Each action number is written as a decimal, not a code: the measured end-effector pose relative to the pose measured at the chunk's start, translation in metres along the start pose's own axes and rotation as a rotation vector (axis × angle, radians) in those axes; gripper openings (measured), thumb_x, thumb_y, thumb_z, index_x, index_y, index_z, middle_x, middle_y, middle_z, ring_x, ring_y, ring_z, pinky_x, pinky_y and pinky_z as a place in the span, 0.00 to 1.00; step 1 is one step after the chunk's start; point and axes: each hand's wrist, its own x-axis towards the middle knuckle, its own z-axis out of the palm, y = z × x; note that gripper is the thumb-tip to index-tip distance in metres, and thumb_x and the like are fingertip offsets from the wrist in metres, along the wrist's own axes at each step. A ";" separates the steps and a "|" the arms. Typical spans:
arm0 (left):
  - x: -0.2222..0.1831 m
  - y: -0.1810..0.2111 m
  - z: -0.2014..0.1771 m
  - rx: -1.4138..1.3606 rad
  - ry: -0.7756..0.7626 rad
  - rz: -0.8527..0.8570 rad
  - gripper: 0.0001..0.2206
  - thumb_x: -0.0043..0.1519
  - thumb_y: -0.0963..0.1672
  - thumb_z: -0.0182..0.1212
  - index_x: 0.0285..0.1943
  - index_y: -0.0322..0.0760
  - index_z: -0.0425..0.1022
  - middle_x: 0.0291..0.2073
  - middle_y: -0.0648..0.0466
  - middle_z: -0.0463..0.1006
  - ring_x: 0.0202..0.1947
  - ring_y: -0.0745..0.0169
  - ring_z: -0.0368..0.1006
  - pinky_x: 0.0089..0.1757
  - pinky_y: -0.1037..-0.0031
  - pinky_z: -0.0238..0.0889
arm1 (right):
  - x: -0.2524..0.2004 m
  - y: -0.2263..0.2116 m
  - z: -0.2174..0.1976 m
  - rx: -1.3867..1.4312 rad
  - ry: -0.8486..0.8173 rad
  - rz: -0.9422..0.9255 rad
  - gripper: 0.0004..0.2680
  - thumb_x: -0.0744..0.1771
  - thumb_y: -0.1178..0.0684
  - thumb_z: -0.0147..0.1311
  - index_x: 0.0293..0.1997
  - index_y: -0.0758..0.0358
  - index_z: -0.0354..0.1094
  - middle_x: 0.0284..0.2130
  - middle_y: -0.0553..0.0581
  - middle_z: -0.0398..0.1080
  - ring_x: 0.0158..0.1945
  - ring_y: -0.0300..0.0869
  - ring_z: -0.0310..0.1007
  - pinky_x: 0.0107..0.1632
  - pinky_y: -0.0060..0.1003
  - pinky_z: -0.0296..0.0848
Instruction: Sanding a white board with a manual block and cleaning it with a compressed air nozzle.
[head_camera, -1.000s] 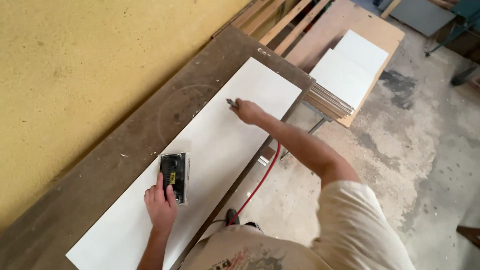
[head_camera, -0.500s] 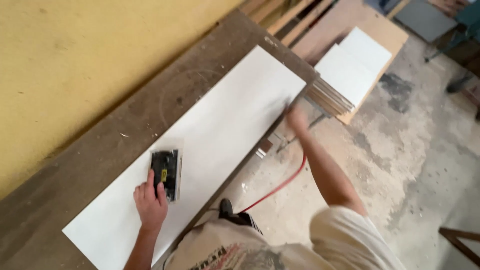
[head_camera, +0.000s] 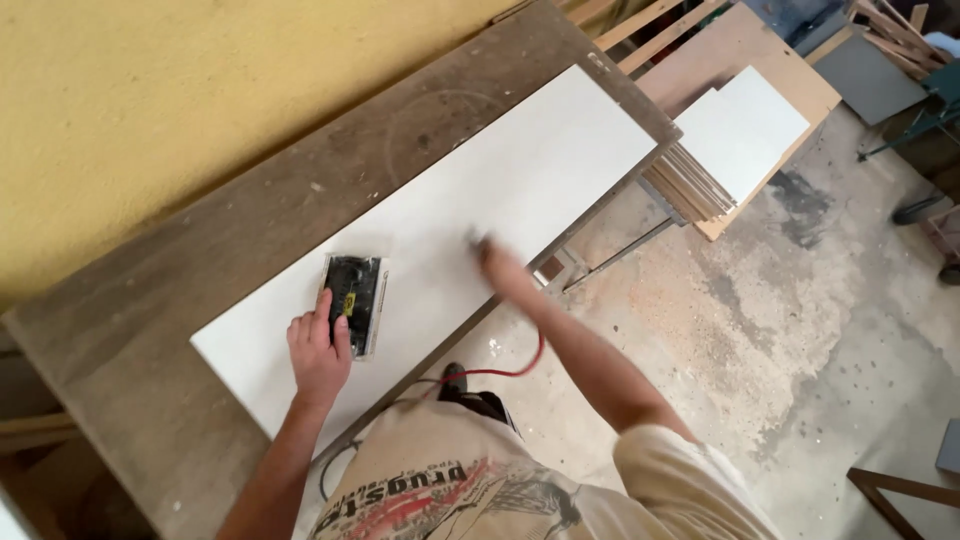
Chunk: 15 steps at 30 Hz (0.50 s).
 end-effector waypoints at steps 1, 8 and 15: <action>-0.006 0.000 -0.010 0.004 -0.001 -0.011 0.20 0.71 0.45 0.53 0.69 0.31 0.73 0.34 0.51 0.71 0.33 0.51 0.68 0.39 0.64 0.61 | 0.036 0.020 0.015 -0.004 -0.011 -0.003 0.13 0.71 0.55 0.41 0.55 0.76 0.65 0.39 0.83 0.73 0.42 0.75 0.76 0.43 0.66 0.73; -0.049 -0.018 -0.073 -0.009 0.036 -0.056 0.20 0.71 0.46 0.52 0.69 0.32 0.73 0.33 0.51 0.70 0.33 0.50 0.67 0.38 0.62 0.61 | 0.006 -0.063 0.100 -0.106 0.020 -0.348 0.12 0.67 0.53 0.42 0.39 0.74 0.69 0.32 0.80 0.74 0.40 0.72 0.76 0.45 0.65 0.73; -0.075 -0.037 -0.105 0.103 0.046 -0.042 0.20 0.69 0.47 0.53 0.68 0.35 0.74 0.31 0.51 0.70 0.31 0.48 0.68 0.38 0.61 0.63 | -0.053 -0.072 0.162 0.129 0.140 0.005 0.19 0.70 0.34 0.51 0.60 0.55 0.58 0.43 0.64 0.74 0.46 0.62 0.79 0.48 0.58 0.78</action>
